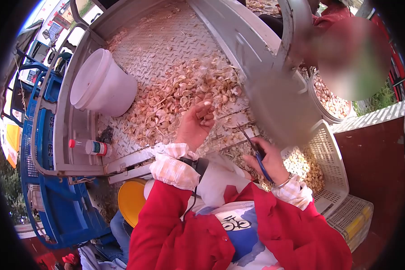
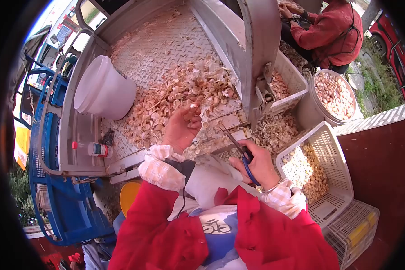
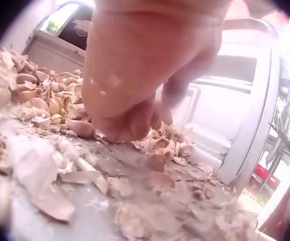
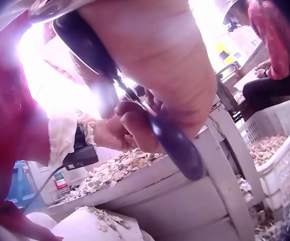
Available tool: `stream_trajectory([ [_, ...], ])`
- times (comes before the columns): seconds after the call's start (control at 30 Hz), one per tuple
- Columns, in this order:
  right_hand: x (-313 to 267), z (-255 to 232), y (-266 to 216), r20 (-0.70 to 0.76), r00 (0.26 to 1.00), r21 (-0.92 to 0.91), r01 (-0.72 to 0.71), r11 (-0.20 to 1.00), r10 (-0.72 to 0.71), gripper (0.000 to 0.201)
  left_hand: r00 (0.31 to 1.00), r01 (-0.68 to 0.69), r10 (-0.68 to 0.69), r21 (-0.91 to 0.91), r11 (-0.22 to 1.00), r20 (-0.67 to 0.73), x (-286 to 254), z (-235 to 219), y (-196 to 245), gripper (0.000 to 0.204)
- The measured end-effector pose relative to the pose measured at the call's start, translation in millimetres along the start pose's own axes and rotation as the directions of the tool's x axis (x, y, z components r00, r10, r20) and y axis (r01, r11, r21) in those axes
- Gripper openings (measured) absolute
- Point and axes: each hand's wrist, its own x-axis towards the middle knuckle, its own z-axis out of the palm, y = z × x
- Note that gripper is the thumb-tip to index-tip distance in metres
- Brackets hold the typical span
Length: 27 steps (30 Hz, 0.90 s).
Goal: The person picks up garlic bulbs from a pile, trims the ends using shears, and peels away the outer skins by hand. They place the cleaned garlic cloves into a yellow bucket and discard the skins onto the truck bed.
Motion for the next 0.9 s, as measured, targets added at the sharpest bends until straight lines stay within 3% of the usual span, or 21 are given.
stream_trajectory([
  [0.07, 2.0, 2.0, -16.5, -0.112, 0.973, -0.178, 0.18, 0.967, -0.202, 0.052, 1.0, -0.004, 0.007, -0.094, 0.996, 0.028, -19.7, 3.0, -18.4, 0.028],
  [0.1, 3.5, 5.2, -18.2, -0.112, 0.973, -0.178, 0.178, 0.968, -0.2, 0.052, 0.998, 0.004, 0.008, -0.191, 0.982, 0.059, -28.4, 3.4, -27.5, 0.029],
  [0.17, 6.2, 9.1, -20.6, -0.179, 0.917, -0.231, 0.312, 0.921, -0.356, 0.055, 0.997, 0.003, 0.015, -0.208, 0.978, 0.082, -44.1, 7.1, -42.9, 0.027],
  [0.27, 4.5, 11.7, -28.4, -0.138, 0.908, -0.314, 0.34, 0.887, -0.397, 0.056, 0.997, -0.04, 0.026, -0.226, 0.973, -0.066, -62.2, 16.7, -57.5, 0.021],
  [0.4, 3.4, 17.9, -25.4, -0.149, 0.869, -0.374, 0.392, 0.84, -0.472, 0.055, 0.997, -0.07, 0.06, -0.219, 0.973, -0.048, -74.3, 17.7, -62.3, 0.022],
  [0.43, 2.3, 17.9, -25.2, -0.151, 0.868, -0.378, 0.393, 0.839, -0.474, 0.055, 0.996, -0.07, 0.057, -0.252, 0.965, -0.062, -77.2, 17.5, -60.8, 0.022],
  [0.5, 0.4, 18.0, -24.9, -0.183, 0.927, -0.177, 0.295, 0.939, -0.326, 0.049, 0.996, -0.073, 0.055, -0.285, 0.956, -0.069, -75.7, 10.2, -52.8, 0.022],
  [0.57, -1.4, 15.1, -21.2, -0.199, 0.939, -0.168, 0.248, 0.954, -0.279, 0.045, 0.984, -0.113, 0.071, -0.267, 0.957, -0.163, -64.3, -8.8, -42.5, 0.022],
  [0.6, -1.2, 13.6, -18.8, -0.214, 0.95, -0.155, 0.199, 0.968, -0.23, 0.041, 0.947, -0.154, 0.125, -0.076, 0.985, -0.295, -56.9, -3.0, -36.6, 0.02],
  [0.63, -0.3, 13.9, -14.0, -0.211, 0.95, -0.155, 0.2, 0.967, -0.23, 0.041, 0.947, -0.155, 0.126, -0.077, 0.985, -0.296, -46.9, -1.8, -30.4, 0.02],
  [0.67, 0.7, 14.9, -7.2, -0.203, 0.951, -0.135, 0.209, 0.968, -0.234, 0.039, 0.942, -0.169, 0.213, 0.18, 0.969, -0.259, -35.6, -2.4, -24.8, 0.021],
  [0.7, 1.3, 15.0, -2.6, -0.195, 0.952, -0.116, 0.217, 0.969, -0.236, 0.037, 0.938, -0.179, 0.284, 0.423, 0.888, -0.2, -22.5, -4.5, -19.9, 0.021],
  [0.73, 0.9, 13.2, -1.5, -0.164, 0.968, -0.123, 0.172, 0.977, -0.191, 0.038, 0.93, -0.141, 0.295, 0.531, 0.835, -0.218, -8.4, -7.7, -14.0, 0.021],
  [0.77, 1.3, 12.2, 1.0, -0.167, 0.969, -0.126, 0.165, 0.978, -0.185, 0.038, 0.932, -0.135, 0.288, 0.529, 0.838, -0.219, 2.3, -10.7, -13.1, 0.021],
  [0.8, 1.8, 11.1, 3.6, -0.166, 0.973, -0.116, 0.141, 0.983, -0.159, 0.038, 0.903, -0.11, 0.409, 0.848, 0.518, -0.133, 7.1, -1.9, -11.5, 0.021],
  [0.83, 2.7, 9.8, 6.0, -0.166, 0.977, -0.105, 0.116, 0.988, -0.133, 0.038, 0.879, -0.052, 0.477, 0.994, 0.093, 0.001, 12.5, 2.9, -11.4, 0.022],
  [0.87, 3.6, 7.2, 6.7, -0.155, 0.981, -0.117, 0.096, 0.988, -0.114, 0.038, 0.868, -0.127, 0.475, 0.989, -0.073, 0.146, 20.7, -1.2, -13.6, 0.023],
  [0.9, 4.8, 5.3, 7.6, -0.157, 0.982, -0.117, 0.087, 0.989, -0.105, 0.038, 0.872, -0.125, 0.468, 0.99, -0.07, 0.143, 30.6, -9.0, -14.9, 0.023],
])
